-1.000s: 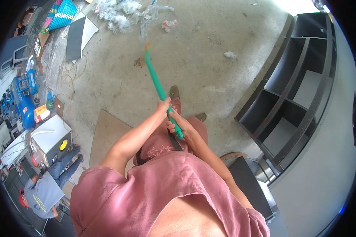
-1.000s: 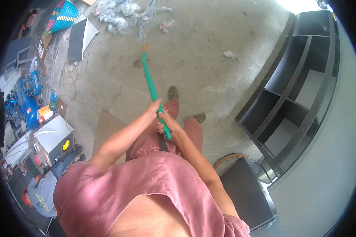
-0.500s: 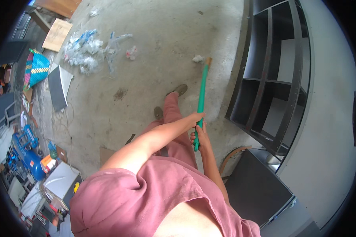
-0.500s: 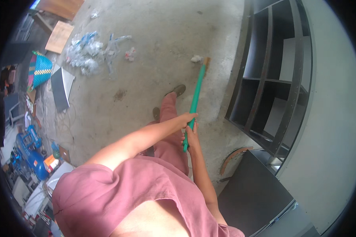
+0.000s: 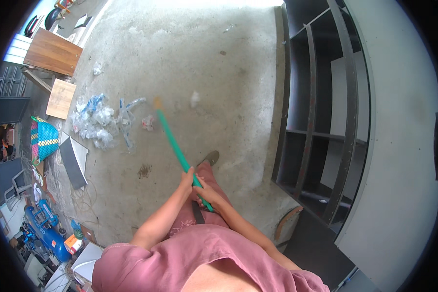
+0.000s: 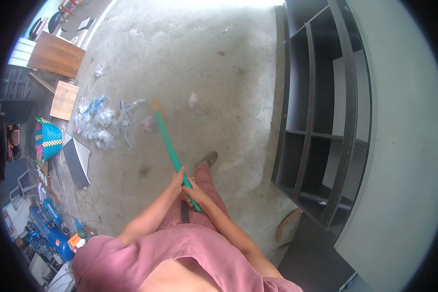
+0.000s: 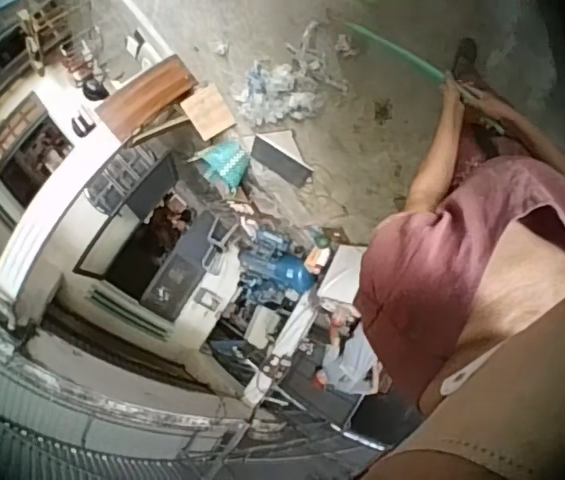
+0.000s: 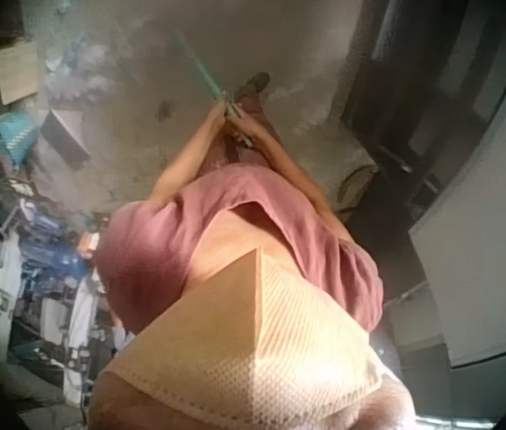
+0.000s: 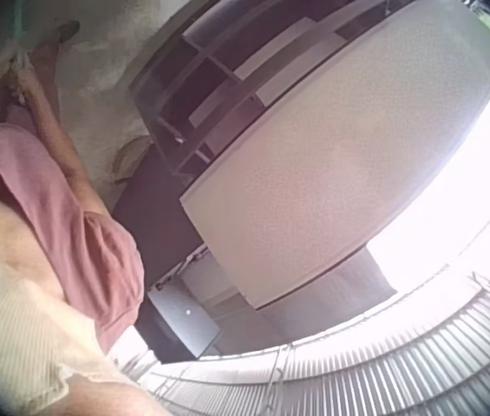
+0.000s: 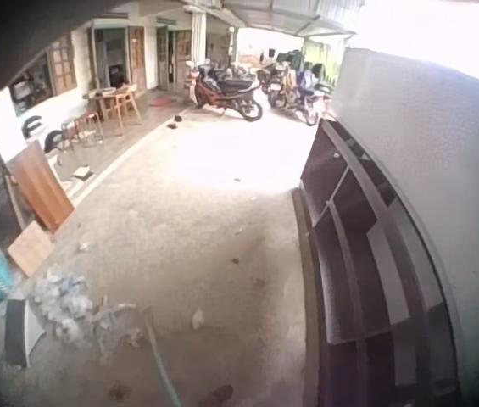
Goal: The person sweeps the floor using a broom, walks around while sweeping debris, and finishes by standing up and showing their hands.
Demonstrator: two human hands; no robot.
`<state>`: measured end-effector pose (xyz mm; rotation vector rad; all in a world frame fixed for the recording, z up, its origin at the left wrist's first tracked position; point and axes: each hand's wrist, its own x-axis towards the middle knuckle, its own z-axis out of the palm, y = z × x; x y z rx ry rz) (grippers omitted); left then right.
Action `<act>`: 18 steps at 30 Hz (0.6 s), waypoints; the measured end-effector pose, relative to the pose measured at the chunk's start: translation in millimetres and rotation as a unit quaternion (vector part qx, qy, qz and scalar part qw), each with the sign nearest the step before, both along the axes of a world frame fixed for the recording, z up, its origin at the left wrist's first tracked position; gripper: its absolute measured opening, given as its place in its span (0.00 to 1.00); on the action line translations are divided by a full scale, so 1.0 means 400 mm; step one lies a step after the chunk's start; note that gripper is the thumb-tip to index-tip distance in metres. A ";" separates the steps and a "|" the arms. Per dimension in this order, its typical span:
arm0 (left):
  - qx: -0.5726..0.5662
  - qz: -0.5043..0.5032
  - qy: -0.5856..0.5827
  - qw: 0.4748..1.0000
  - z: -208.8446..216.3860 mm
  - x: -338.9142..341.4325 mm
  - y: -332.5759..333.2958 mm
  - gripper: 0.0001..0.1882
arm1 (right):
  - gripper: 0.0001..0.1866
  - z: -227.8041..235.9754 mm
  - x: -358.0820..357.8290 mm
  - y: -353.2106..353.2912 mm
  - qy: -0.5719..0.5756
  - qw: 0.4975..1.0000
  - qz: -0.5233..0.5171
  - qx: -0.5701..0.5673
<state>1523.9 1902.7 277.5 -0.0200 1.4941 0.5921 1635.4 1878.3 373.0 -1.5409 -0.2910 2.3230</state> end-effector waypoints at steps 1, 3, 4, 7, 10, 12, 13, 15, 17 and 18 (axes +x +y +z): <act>0.011 0.004 0.002 1.000 0.005 -0.012 0.006 0.16 | 0.32 0.025 0.017 0.033 0.061 0.998 0.030 -0.015; 0.034 -0.004 0.002 0.999 -0.023 -0.017 0.005 0.14 | 0.31 0.036 0.070 0.064 0.058 0.994 0.071 0.064; 0.027 -0.020 -0.007 0.999 0.001 0.010 0.014 0.13 | 0.30 0.027 0.103 0.068 0.051 0.984 0.105 0.134; 0.072 -0.039 -0.055 0.995 0.032 0.120 0.074 0.17 | 0.31 0.002 0.177 0.090 -0.043 0.921 0.132 0.364; 0.051 -0.118 -0.068 0.989 -0.013 0.186 0.188 0.22 | 0.31 0.069 0.201 0.174 -0.066 0.983 0.090 0.145; 0.051 -0.175 -0.042 0.982 -0.038 0.202 0.296 0.26 | 0.30 0.039 0.180 0.259 -0.097 0.987 0.026 0.125; 0.038 -0.240 -0.011 0.970 -0.010 0.220 0.375 0.27 | 0.30 -0.012 0.176 0.298 -0.103 0.987 0.019 0.125; 0.030 -0.298 0.025 0.954 -0.019 0.206 0.456 0.27 | 0.29 -0.098 0.154 0.381 -0.072 0.992 -0.007 0.107; 0.010 -0.231 0.023 0.973 -0.119 0.150 0.513 0.22 | 0.29 -0.100 0.144 0.466 -0.047 0.992 0.049 0.102; 0.012 -0.234 0.020 0.972 -0.130 0.146 0.527 0.22 | 0.29 -0.107 0.151 0.508 -0.028 0.992 0.091 0.085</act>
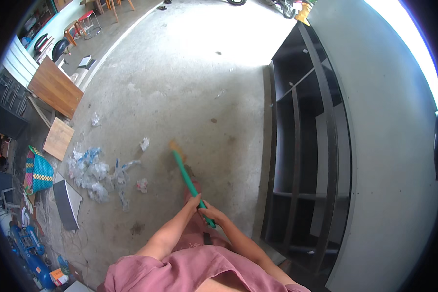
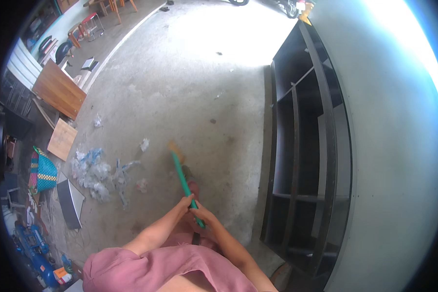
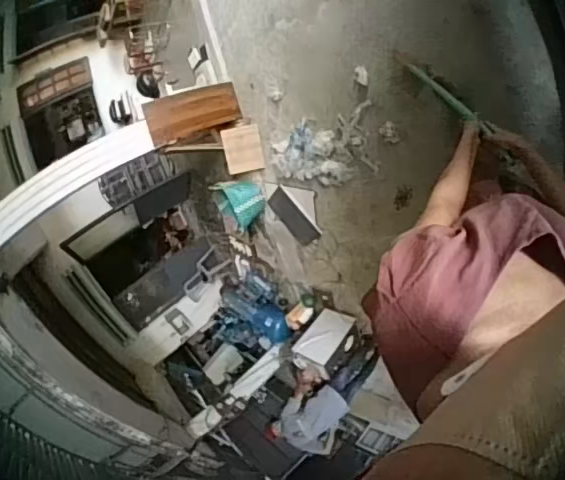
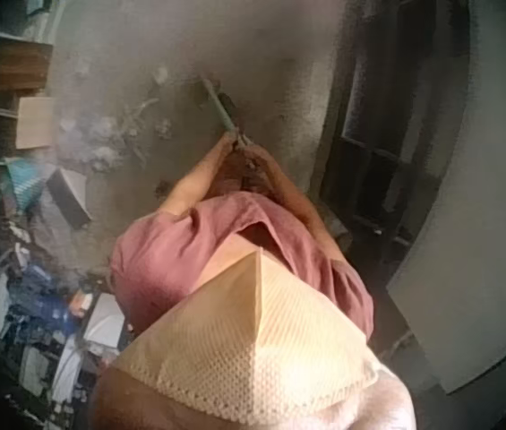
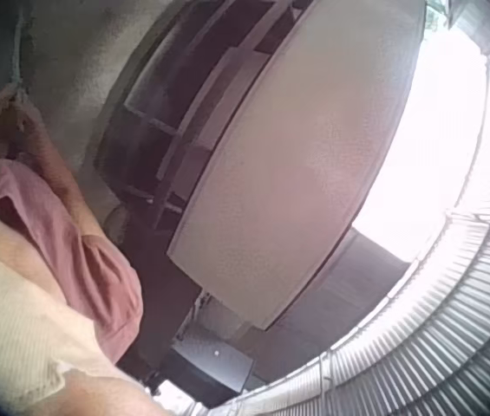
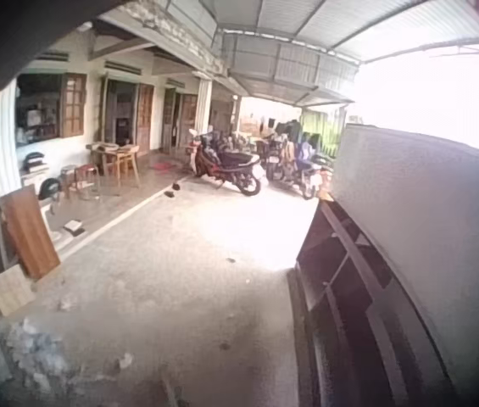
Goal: The person sweeps the floor using a broom, walks around while sweeping debris, and finishes by standing up and showing their hands.
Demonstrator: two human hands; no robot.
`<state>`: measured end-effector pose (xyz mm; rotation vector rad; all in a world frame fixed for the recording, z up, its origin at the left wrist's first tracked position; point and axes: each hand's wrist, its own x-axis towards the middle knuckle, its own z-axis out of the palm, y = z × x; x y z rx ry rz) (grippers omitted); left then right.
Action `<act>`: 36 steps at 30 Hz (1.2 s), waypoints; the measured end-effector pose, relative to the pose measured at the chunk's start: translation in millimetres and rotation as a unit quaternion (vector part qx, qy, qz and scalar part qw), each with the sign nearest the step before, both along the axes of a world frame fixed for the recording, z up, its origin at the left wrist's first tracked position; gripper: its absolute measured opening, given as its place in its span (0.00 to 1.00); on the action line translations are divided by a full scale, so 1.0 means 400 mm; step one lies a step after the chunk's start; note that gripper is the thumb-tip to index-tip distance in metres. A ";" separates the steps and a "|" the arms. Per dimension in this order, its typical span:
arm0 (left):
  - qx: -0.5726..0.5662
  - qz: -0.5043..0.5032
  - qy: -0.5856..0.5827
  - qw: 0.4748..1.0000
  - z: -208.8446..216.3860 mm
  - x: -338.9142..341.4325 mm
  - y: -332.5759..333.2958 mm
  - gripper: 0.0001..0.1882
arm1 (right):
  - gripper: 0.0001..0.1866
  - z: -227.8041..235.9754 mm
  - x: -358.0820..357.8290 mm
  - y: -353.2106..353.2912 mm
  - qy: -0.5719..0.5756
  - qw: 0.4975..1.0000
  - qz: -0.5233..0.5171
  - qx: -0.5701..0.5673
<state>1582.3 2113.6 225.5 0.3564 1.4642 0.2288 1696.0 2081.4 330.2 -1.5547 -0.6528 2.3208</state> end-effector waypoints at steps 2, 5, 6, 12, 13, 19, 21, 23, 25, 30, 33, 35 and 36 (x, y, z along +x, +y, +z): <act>0.002 0.121 -0.040 0.992 0.000 -0.016 0.040 0.22 | 0.28 0.008 0.026 0.078 0.007 0.999 0.040 0.002; 0.015 0.135 -0.074 0.988 -0.019 -0.022 0.093 0.23 | 0.27 0.071 0.080 0.191 0.002 0.996 0.078 0.036; -0.022 0.085 -0.110 0.990 0.038 -0.018 0.112 0.22 | 0.28 0.098 0.092 0.204 -0.012 0.995 0.061 0.079; -0.024 0.079 -0.149 0.985 0.172 -0.065 0.418 0.16 | 0.31 0.156 0.190 0.383 -0.093 0.994 -0.037 -0.043; -0.018 0.122 -0.147 0.981 0.167 -0.085 0.464 0.14 | 0.31 0.163 0.215 0.418 -0.110 0.989 -0.073 -0.059; 0.002 0.219 -0.069 0.973 0.080 -0.208 0.628 0.12 | 0.14 -0.021 0.438 0.717 -0.218 0.927 -0.297 -0.074; -0.022 0.239 -0.055 0.969 0.077 -0.221 0.671 0.12 | 0.12 -0.067 0.491 0.871 -0.169 0.874 -0.438 -0.126; -0.025 0.213 -0.072 0.974 0.082 -0.188 0.728 0.12 | 0.11 -0.171 0.578 0.935 -0.036 0.861 -0.485 -0.151; -0.025 0.226 -0.061 0.972 0.084 -0.209 0.740 0.13 | 0.11 -0.143 0.426 0.975 -0.135 0.917 -0.359 -0.107; -0.060 0.283 -0.106 0.951 0.089 -0.147 0.801 0.12 | 0.17 0.010 0.218 0.901 -0.060 0.976 -0.193 -0.075; -0.069 0.246 -0.118 0.960 0.089 -0.090 0.868 0.12 | 0.22 0.094 0.231 0.888 0.047 0.970 -0.202 -0.130; -0.057 0.224 -0.098 0.968 0.093 -0.051 0.925 0.12 | 0.24 0.139 0.279 0.909 0.081 0.965 -0.200 -0.148; -0.045 0.208 -0.075 0.974 0.094 -0.034 0.955 0.12 | 0.26 0.163 0.314 0.927 0.085 0.965 -0.199 -0.151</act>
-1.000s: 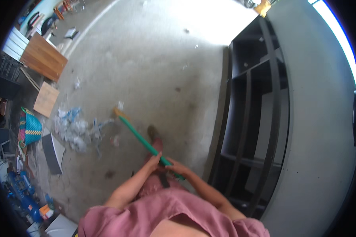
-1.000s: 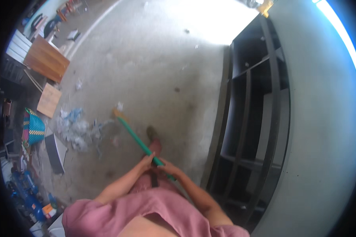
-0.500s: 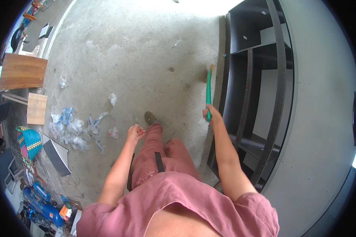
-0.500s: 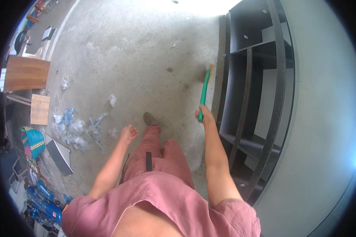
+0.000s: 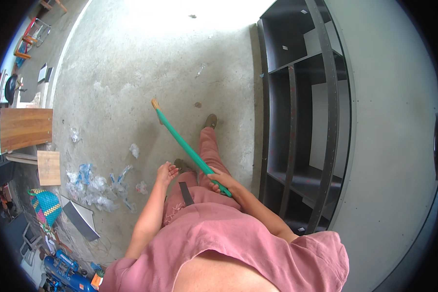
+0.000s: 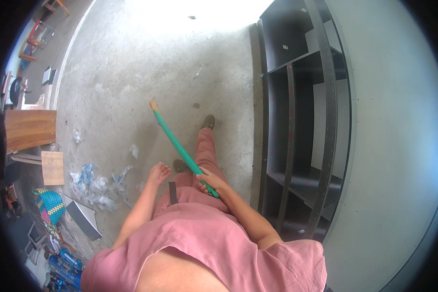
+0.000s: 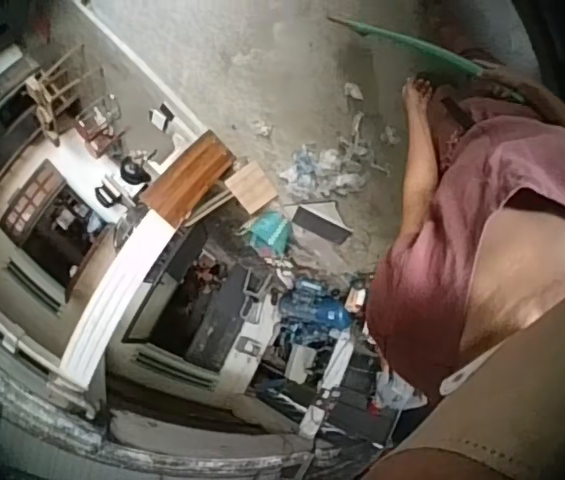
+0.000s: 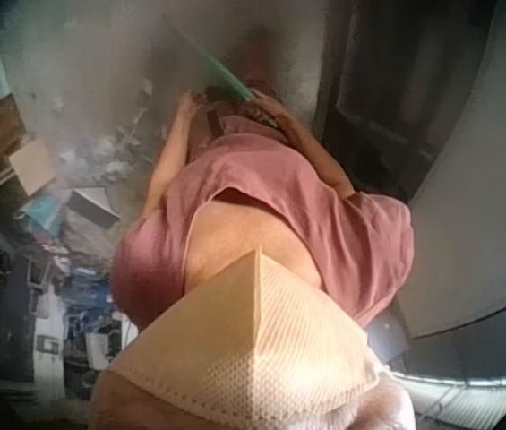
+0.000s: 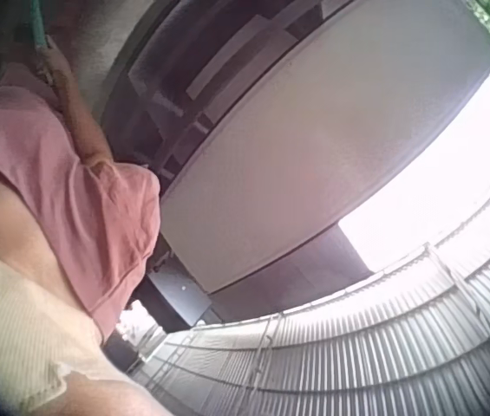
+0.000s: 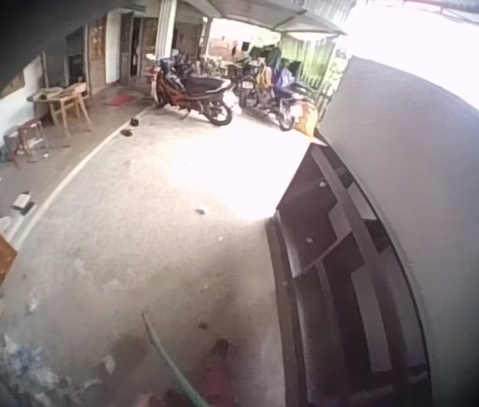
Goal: The person sweeps the floor using a broom, walks around while sweeping debris, and finishes by standing up and showing their hands.
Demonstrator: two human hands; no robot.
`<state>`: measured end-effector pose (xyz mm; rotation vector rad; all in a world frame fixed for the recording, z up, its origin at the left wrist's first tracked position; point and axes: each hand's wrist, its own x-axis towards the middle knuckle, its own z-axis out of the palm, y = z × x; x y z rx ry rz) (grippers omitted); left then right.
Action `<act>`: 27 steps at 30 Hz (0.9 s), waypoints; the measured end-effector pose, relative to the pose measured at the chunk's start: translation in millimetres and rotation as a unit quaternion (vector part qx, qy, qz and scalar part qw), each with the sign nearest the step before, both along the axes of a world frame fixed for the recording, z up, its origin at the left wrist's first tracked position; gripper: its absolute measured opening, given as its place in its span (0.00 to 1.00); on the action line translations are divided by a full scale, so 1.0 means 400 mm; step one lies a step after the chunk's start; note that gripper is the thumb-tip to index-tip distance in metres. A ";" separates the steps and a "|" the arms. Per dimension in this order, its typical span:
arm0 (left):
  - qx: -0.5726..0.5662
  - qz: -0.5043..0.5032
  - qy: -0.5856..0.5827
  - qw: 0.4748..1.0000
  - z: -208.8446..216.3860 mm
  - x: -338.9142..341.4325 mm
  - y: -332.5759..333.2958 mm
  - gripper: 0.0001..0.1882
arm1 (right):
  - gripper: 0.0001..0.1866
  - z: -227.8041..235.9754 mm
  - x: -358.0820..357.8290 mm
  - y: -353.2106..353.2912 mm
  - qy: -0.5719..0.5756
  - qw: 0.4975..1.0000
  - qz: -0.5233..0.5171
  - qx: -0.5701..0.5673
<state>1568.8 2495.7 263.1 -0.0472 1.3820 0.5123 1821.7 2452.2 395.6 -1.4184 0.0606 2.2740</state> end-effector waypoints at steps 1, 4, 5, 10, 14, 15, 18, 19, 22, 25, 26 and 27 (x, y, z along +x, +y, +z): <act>0.001 -0.006 0.001 1.000 0.001 0.020 0.028 0.12 | 0.28 0.024 0.043 0.017 0.005 1.000 -0.001 -0.004; 0.034 -0.108 0.120 0.986 -0.005 0.061 0.132 0.13 | 0.28 0.078 0.199 0.094 -0.080 0.996 -0.021 -0.020; 0.034 -0.140 0.152 0.978 -0.011 0.067 0.145 0.13 | 0.30 0.085 0.254 0.122 -0.133 0.991 -0.003 0.004; 0.010 -0.258 0.223 0.940 -0.015 0.168 0.244 0.14 | 0.36 -0.039 0.566 0.250 -0.331 0.942 -0.023 0.042; 0.067 -0.267 0.182 0.944 0.027 0.356 0.363 0.15 | 0.24 -0.246 0.842 0.405 -0.383 0.917 -0.108 0.026; 0.080 -0.259 0.154 0.950 0.056 0.409 0.385 0.15 | 0.24 -0.260 0.877 0.434 -0.379 0.919 -0.108 0.022; 0.098 -0.314 0.139 0.934 0.117 0.525 0.443 0.15 | 0.17 -0.245 0.905 0.510 -0.307 0.948 -0.088 -0.003; 0.096 -0.311 0.142 0.935 0.126 0.541 0.459 0.15 | 0.20 -0.215 0.887 0.502 -0.284 0.958 -0.044 0.012; 0.110 -0.295 0.137 0.939 0.126 0.568 0.483 0.15 | 0.31 -0.083 0.860 0.438 -0.196 0.980 -0.025 0.024; 0.104 -0.293 0.141 0.940 0.075 0.541 0.503 0.14 | 0.37 0.040 0.848 0.413 -0.167 0.986 -0.017 -0.022; 0.108 -0.291 0.152 0.938 0.062 0.534 0.515 0.14 | 0.37 0.037 0.847 0.417 -0.165 0.986 -0.011 -0.022; 0.112 -0.287 0.165 0.937 0.054 0.519 0.521 0.14 | 0.36 0.029 0.844 0.422 -0.170 0.985 -0.035 -0.008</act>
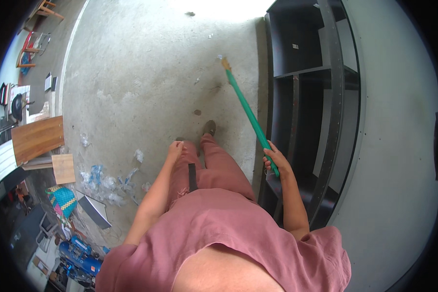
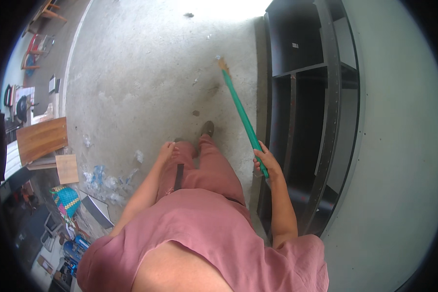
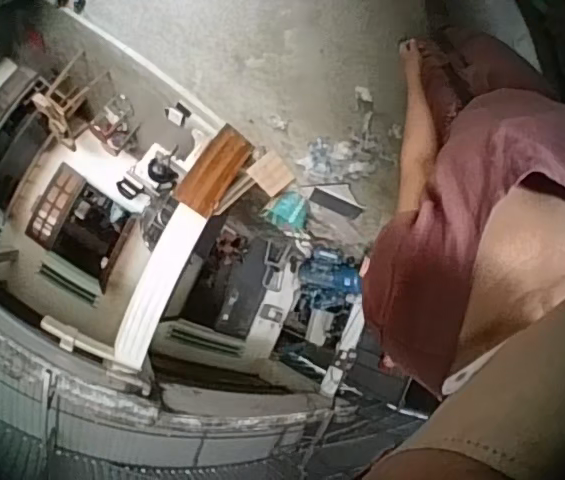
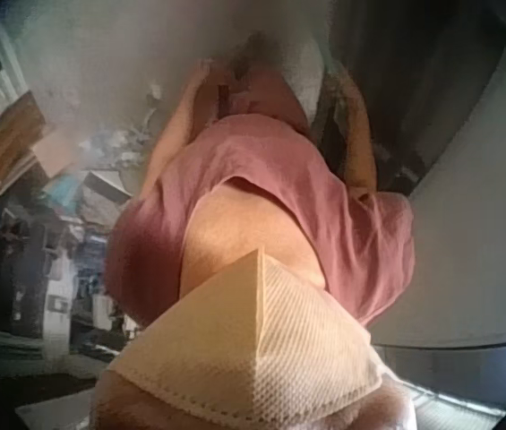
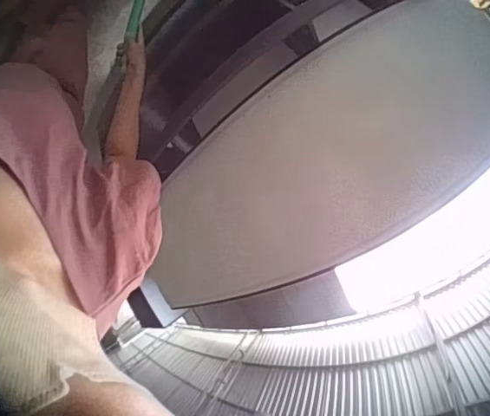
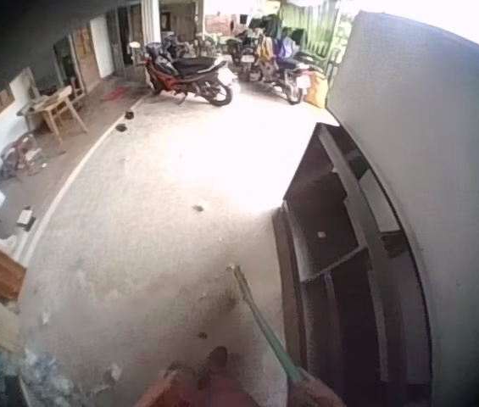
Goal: The person sweeps the floor using a broom, walks around while sweeping debris, and finishes by standing up and showing their hands.
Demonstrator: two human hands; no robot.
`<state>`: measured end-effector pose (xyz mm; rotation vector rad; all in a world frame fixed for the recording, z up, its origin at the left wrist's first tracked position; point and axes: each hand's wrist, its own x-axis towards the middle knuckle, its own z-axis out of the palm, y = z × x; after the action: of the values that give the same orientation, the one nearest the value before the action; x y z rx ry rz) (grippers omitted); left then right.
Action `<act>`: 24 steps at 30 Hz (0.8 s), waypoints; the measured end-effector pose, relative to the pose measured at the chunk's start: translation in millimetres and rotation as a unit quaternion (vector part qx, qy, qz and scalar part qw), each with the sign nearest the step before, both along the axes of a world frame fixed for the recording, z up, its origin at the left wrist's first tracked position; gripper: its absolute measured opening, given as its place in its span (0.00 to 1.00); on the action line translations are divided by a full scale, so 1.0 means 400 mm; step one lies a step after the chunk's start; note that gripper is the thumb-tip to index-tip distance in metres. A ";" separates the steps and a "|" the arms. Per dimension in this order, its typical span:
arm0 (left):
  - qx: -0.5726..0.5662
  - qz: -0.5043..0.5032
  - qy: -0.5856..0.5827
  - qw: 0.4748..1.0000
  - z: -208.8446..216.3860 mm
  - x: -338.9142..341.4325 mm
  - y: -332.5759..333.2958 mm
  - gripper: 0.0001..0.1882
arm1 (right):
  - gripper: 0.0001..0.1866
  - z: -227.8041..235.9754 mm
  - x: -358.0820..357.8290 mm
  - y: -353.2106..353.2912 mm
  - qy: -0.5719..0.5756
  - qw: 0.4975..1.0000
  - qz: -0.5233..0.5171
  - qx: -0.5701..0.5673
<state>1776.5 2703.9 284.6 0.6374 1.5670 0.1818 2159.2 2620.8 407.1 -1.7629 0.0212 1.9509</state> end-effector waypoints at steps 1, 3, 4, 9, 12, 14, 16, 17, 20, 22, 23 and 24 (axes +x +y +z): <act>-0.001 0.004 -0.001 1.000 -0.001 -0.003 0.012 0.14 | 0.36 -0.008 0.004 0.006 -0.009 0.999 -0.025 0.018; -0.010 0.038 0.012 0.999 0.001 -0.021 0.027 0.14 | 0.36 -0.053 -0.002 0.064 -0.029 0.999 -0.024 0.040; -0.012 0.046 0.013 0.999 -0.006 -0.034 0.026 0.14 | 0.36 -0.083 -0.005 0.100 -0.047 0.997 -0.026 0.062; -0.011 0.072 0.040 0.997 -0.009 -0.064 0.023 0.14 | 0.21 -0.267 -0.006 0.311 -0.085 0.990 -0.025 0.106; -0.030 0.061 0.052 0.996 -0.020 -0.082 0.012 0.14 | 0.18 -0.303 -0.067 0.428 -0.130 0.984 0.021 0.123; -0.040 0.073 0.049 0.995 -0.033 -0.103 0.001 0.14 | 0.19 -0.312 -0.131 0.466 -0.166 0.975 0.069 0.129; -0.050 0.087 0.041 0.994 -0.043 -0.118 0.010 0.14 | 0.23 -0.311 -0.202 0.484 -0.195 0.963 0.164 0.083; -0.045 0.095 0.050 0.993 -0.047 -0.128 0.020 0.14 | 0.26 -0.300 -0.249 0.479 -0.179 0.963 0.178 0.090; -0.037 0.137 0.047 0.989 -0.060 -0.166 0.034 0.14 | 0.31 -0.223 -0.405 0.417 -0.123 0.958 0.246 0.079; -0.033 0.168 0.035 0.985 -0.062 -0.182 0.050 0.14 | 0.32 -0.148 -0.472 0.393 -0.032 0.952 0.297 0.070; -0.042 0.147 0.033 0.988 -0.058 -0.190 0.063 0.15 | 0.32 -0.121 -0.494 0.394 -0.033 0.949 0.306 0.069; -0.052 0.126 0.032 0.990 -0.056 -0.197 0.078 0.16 | 0.32 -0.098 -0.513 0.400 0.067 0.959 0.276 0.015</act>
<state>1697.7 2735.1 262.2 0.3646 1.7051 0.2682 1954.0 2780.7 367.8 -1.7368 -0.5024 2.4358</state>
